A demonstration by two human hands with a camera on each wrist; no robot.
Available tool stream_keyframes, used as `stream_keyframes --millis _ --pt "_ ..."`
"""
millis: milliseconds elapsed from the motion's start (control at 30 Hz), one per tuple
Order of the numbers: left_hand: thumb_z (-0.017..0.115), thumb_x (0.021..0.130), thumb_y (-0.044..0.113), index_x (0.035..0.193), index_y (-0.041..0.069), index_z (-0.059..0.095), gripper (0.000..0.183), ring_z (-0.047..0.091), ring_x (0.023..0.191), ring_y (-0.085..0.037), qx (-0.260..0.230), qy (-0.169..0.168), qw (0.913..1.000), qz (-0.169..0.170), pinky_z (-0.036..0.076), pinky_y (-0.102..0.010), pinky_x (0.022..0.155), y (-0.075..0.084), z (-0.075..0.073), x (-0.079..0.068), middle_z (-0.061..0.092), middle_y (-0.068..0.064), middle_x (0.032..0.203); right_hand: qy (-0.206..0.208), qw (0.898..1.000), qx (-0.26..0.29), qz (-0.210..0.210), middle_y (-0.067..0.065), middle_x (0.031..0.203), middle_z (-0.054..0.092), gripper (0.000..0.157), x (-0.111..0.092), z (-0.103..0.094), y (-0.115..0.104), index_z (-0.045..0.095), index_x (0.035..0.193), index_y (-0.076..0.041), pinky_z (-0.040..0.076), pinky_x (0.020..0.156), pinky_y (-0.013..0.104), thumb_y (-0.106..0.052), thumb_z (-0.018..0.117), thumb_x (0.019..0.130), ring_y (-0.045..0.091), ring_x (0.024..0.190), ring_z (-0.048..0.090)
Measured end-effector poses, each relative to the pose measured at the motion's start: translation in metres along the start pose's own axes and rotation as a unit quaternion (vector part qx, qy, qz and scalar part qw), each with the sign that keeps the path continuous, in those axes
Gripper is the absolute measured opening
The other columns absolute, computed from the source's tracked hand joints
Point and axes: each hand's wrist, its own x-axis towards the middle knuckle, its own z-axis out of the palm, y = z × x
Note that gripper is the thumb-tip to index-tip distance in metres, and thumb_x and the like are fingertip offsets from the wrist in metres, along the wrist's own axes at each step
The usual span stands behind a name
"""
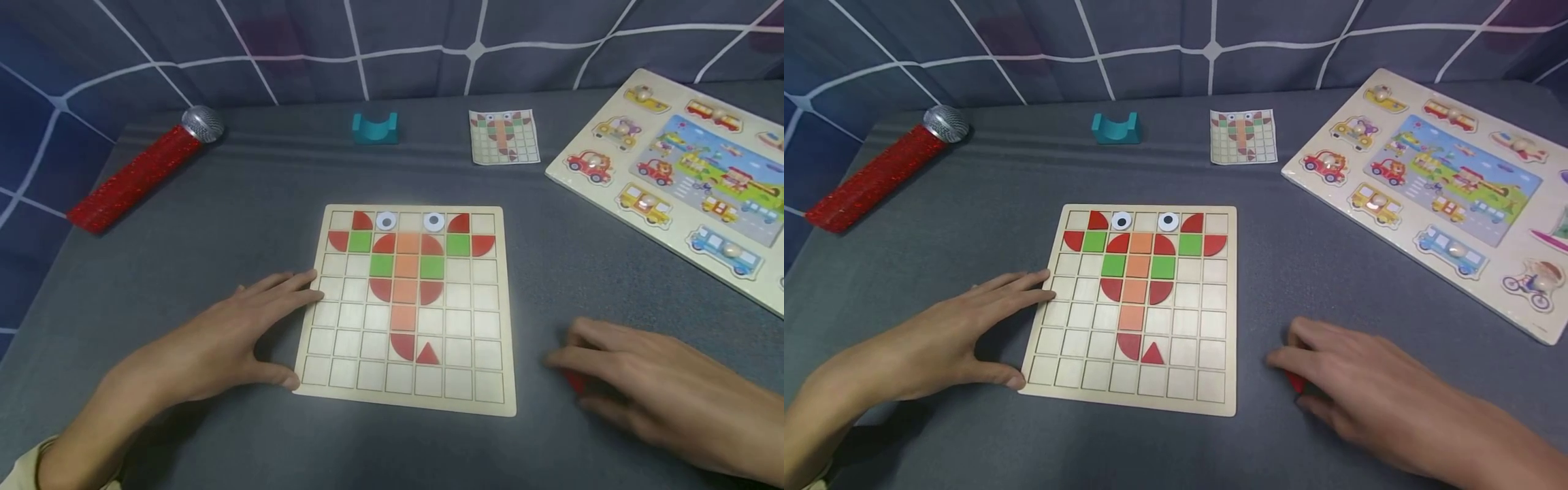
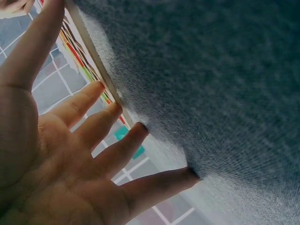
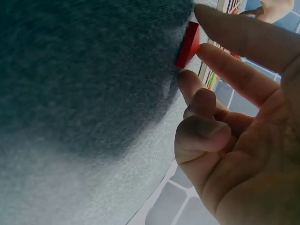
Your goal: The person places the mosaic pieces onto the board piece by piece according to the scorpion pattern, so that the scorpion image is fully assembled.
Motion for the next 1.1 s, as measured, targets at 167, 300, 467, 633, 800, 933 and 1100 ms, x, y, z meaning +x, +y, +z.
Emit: stream_keyframes --millis 167,300,467,633,800,933,1100 --pt "0.088 0.062 0.053 0.15 0.024 0.043 0.103 0.024 0.144 -0.034 0.0 0.0 1.0 0.0 0.023 -0.076 0.1 0.0 0.0 0.0 0.026 -0.001 0.161 0.009 1.0 0.007 0.003 -0.025 0.09 0.042 0.045 -0.002 0.001 0.003 0.064 0.112 -0.041 0.043 0.055 0.023 -0.023 0.084 0.076 -0.008 0.073 0.043" --pt "0.088 0.062 0.053 0.15 0.024 0.043 0.102 0.024 0.144 -0.034 0.002 0.002 1.0 0.003 0.024 -0.076 0.1 0.0 -0.001 0.0 0.026 0.0 0.161 0.011 1.0 0.012 0.009 -0.025 0.091 0.043 0.041 -0.002 0.003 0.002 0.065 0.111 -0.04 0.043 0.055 0.023 -0.023 0.082 0.078 -0.008 0.072 0.042" --pt "0.088 0.061 0.055 0.15 0.025 0.043 0.104 0.024 0.144 -0.035 0.003 0.0 1.0 -0.001 0.023 -0.077 0.1 0.0 0.0 0.001 0.027 -0.002 0.16 0.055 0.998 0.005 -0.017 -0.027 0.091 0.043 0.041 -0.001 0.003 -0.002 0.066 0.107 -0.037 0.044 0.056 0.024 -0.018 0.082 0.075 -0.009 0.072 0.042" --pt "0.089 0.06 0.054 0.149 0.025 0.044 0.104 0.025 0.143 -0.036 0.001 -0.002 1.0 -0.005 0.023 -0.077 0.1 0.0 0.0 0.001 0.027 -0.002 0.16 0.059 0.998 0.028 -0.027 -0.028 0.094 0.046 0.044 0.003 0.0 -0.009 0.067 0.111 -0.036 0.046 0.057 0.023 -0.016 0.082 0.075 -0.009 0.074 0.045" --pt "0.089 0.061 0.054 0.149 0.024 0.044 0.104 0.025 0.144 -0.035 0.001 -0.001 1.0 -0.001 0.023 -0.076 0.1 0.001 0.0 0.002 0.027 -0.002 0.16 0.068 0.994 0.079 -0.035 -0.03 0.095 0.048 0.048 0.011 -0.004 -0.022 0.066 0.114 -0.037 0.045 0.058 0.019 -0.013 0.082 0.075 -0.009 0.075 0.047" --pt "0.089 0.061 0.053 0.149 0.024 0.044 0.104 0.025 0.144 -0.034 0.005 0.001 1.0 0.003 0.024 -0.076 0.1 0.0 -0.001 0.001 0.027 -0.002 0.16 0.088 0.99 0.098 -0.051 -0.03 0.099 0.05 0.05 0.02 -0.007 -0.034 0.064 0.114 -0.038 0.047 0.062 0.019 -0.012 0.082 0.076 -0.009 0.077 0.049" --pt "0.087 0.062 0.056 0.15 0.023 0.043 0.104 0.024 0.144 -0.034 0.001 0.003 1.0 0.009 0.024 -0.077 0.099 0.0 -0.001 0.001 0.026 -0.001 0.161 0.091 0.986 0.107 -0.085 -0.026 0.109 0.055 0.047 0.033 -0.008 -0.045 0.065 0.118 -0.033 0.053 0.07 0.025 -0.015 0.081 0.079 -0.006 0.089 0.052"
